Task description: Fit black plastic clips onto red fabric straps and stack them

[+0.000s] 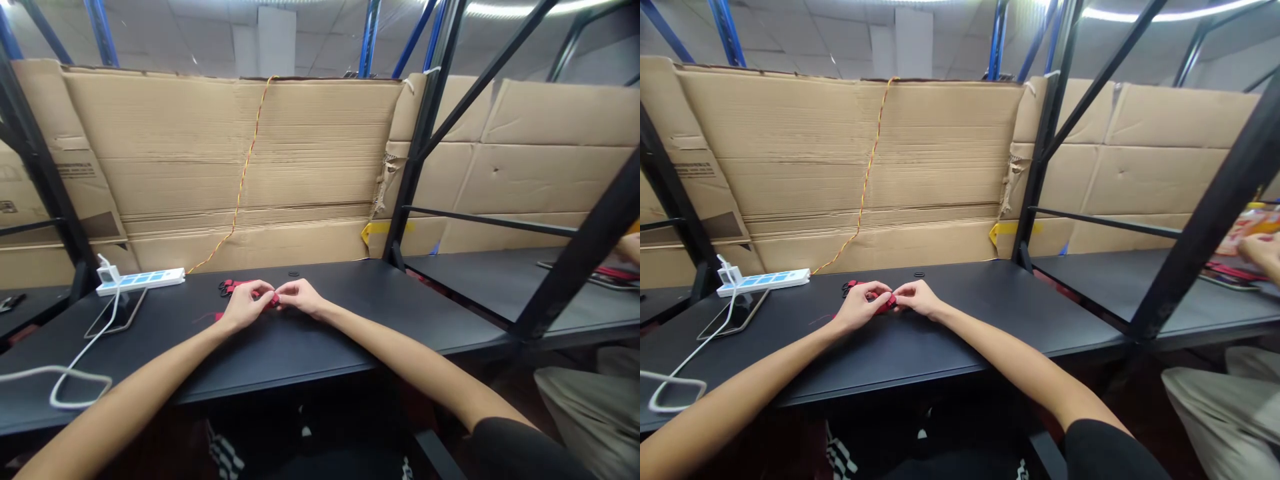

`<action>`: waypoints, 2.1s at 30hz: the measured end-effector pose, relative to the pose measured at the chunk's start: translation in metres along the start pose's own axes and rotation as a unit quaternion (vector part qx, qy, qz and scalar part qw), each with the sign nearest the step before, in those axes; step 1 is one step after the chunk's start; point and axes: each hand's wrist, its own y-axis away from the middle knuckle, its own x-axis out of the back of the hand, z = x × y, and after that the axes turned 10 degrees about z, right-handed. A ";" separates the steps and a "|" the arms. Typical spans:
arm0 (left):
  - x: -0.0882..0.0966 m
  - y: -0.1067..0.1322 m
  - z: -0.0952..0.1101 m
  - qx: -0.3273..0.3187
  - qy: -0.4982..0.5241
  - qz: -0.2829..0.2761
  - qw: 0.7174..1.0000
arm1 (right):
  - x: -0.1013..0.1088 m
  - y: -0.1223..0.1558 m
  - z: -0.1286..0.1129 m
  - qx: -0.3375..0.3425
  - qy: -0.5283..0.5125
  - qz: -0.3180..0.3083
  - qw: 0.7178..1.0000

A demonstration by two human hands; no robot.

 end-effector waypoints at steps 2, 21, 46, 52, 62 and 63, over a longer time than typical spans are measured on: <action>0.000 0.000 -0.001 0.010 -0.008 0.006 1.000 | -0.001 0.000 0.000 0.006 -0.002 0.006 1.000; -0.003 0.001 -0.011 0.032 0.033 0.007 0.999 | 0.006 0.002 0.000 -0.047 -0.077 -0.057 0.994; -0.005 0.002 -0.022 -0.150 -0.135 -0.017 0.979 | 0.015 -0.004 0.004 -0.070 -0.105 0.010 0.992; -0.004 0.003 -0.020 -0.122 -0.148 -0.063 0.979 | 0.022 -0.010 0.005 -0.075 -0.040 -0.031 0.996; -0.004 0.004 -0.029 -0.099 -0.172 -0.130 0.971 | 0.100 -0.029 0.009 -0.031 0.352 0.077 0.932; -0.006 0.004 -0.027 -0.107 -0.167 -0.136 0.971 | 0.099 -0.031 0.011 0.011 0.411 0.095 0.907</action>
